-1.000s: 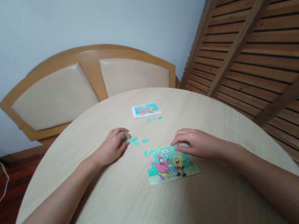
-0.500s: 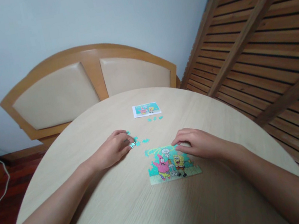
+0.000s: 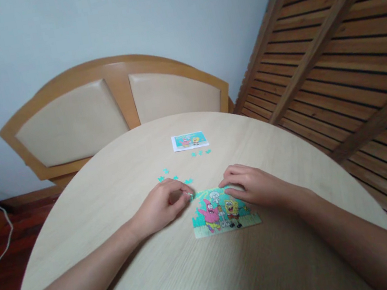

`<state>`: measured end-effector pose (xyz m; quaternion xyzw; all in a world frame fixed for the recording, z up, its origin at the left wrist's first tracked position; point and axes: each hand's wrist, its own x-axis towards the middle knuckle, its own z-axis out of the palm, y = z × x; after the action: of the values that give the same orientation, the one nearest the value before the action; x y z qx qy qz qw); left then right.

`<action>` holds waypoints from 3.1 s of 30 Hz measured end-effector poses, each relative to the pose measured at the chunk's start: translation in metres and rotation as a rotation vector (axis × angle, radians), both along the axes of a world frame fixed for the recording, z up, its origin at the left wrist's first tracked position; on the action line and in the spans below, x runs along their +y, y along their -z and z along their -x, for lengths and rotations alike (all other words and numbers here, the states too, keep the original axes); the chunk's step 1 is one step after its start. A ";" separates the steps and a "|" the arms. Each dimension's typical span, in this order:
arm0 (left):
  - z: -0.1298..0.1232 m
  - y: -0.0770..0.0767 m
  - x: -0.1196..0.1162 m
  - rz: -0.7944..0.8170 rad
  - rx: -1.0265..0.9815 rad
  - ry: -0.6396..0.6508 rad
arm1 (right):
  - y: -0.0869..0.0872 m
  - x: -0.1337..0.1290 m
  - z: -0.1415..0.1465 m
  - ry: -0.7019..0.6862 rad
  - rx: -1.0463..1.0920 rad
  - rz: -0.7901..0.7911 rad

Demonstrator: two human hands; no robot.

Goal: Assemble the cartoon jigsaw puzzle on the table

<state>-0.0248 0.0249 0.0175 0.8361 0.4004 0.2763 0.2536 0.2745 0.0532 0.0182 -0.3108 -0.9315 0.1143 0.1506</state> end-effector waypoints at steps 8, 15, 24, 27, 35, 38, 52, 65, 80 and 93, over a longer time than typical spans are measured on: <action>-0.012 0.008 -0.007 0.026 -0.054 -0.016 | -0.001 -0.013 0.018 -0.125 0.036 -0.072; -0.011 0.012 -0.006 -0.004 -0.001 0.010 | 0.000 -0.025 0.031 -0.198 0.046 -0.024; -0.011 0.016 -0.003 -0.136 0.066 0.053 | 0.001 -0.026 0.033 -0.213 0.061 -0.008; -0.011 0.017 -0.002 -0.174 0.080 0.056 | 0.002 -0.027 0.033 -0.216 0.043 -0.016; -0.011 0.020 -0.002 -0.208 0.120 0.068 | 0.002 -0.031 0.034 -0.197 -0.030 -0.022; -0.009 0.020 0.000 -0.199 0.136 0.052 | 0.000 -0.032 0.035 -0.185 -0.038 -0.003; 0.034 0.012 0.031 -0.234 0.220 -0.271 | -0.002 -0.039 0.040 -0.133 -0.041 0.046; 0.032 0.011 0.033 -0.257 0.280 -0.149 | -0.001 -0.039 0.038 -0.121 -0.089 0.078; 0.051 0.006 0.038 -0.067 0.362 -0.384 | 0.000 -0.038 0.037 -0.122 -0.092 0.085; 0.036 0.000 0.022 0.045 0.178 -0.093 | 0.003 -0.035 0.036 -0.133 -0.058 0.085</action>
<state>-0.0608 0.0472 0.0179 0.8319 0.4657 0.2035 0.2227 0.2381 0.0179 0.0150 -0.2576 -0.9483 0.1546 0.1023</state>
